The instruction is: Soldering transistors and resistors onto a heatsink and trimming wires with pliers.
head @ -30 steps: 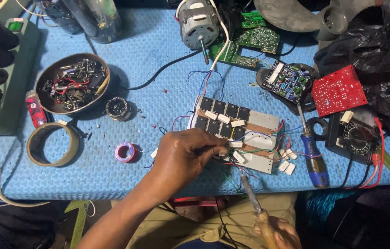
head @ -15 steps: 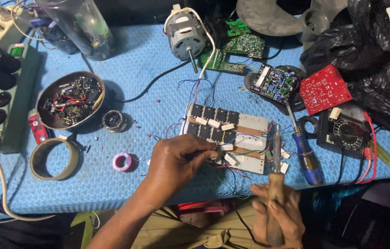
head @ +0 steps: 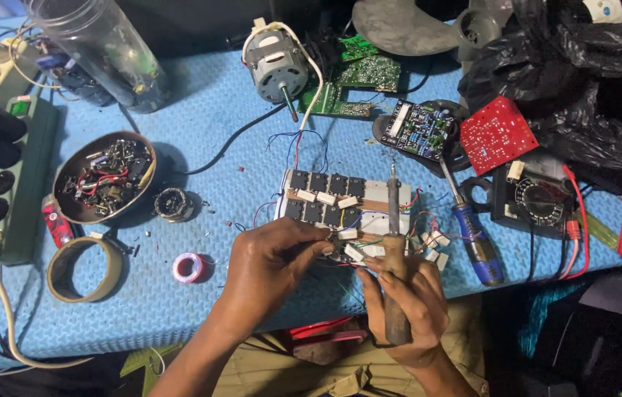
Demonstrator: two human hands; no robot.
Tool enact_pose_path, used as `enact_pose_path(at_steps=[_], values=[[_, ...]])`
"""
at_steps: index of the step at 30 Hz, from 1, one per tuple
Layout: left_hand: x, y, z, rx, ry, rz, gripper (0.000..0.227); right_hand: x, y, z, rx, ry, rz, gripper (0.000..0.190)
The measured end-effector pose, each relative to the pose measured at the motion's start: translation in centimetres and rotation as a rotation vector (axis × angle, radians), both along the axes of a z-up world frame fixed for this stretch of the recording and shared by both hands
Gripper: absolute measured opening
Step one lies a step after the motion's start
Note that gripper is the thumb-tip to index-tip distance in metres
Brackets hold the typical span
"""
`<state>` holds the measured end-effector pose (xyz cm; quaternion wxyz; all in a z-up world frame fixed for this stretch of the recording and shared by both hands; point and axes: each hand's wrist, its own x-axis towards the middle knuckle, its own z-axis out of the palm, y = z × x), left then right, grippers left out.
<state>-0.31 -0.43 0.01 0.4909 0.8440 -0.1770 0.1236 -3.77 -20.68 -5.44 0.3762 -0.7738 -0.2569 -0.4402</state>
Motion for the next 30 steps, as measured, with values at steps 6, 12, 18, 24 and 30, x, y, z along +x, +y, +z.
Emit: enact_pose_path(at_steps=[6, 12, 18, 24, 30], values=[[-0.4, -0.2, -0.1, 0.034, -0.042, 0.034, 0.016, 0.4, 0.2, -0.4, -0.013, 0.012, 0.025, 0.042], [-1.5, -0.6, 0.5, 0.014, -0.032, 0.061, 0.016, 0.6, 0.3, -0.6, -0.022, 0.007, -0.017, 0.037], [-2.5, -1.3, -0.2, -0.036, -0.036, 0.166, 0.029, 0.4, 0.1, -1.5, -0.069, 0.047, -0.054, 0.047], [-2.9, -2.2, -1.0, 0.118, -0.112, 0.341, 0.028, 0.4, 0.4, -1.0, -0.068, 0.016, -0.052, 0.045], [-2.8, -2.7, -0.7, 0.161, -0.133, 0.358, 0.025, 0.3, 0.2, -1.1, -0.117, 0.082, -0.051, 0.055]])
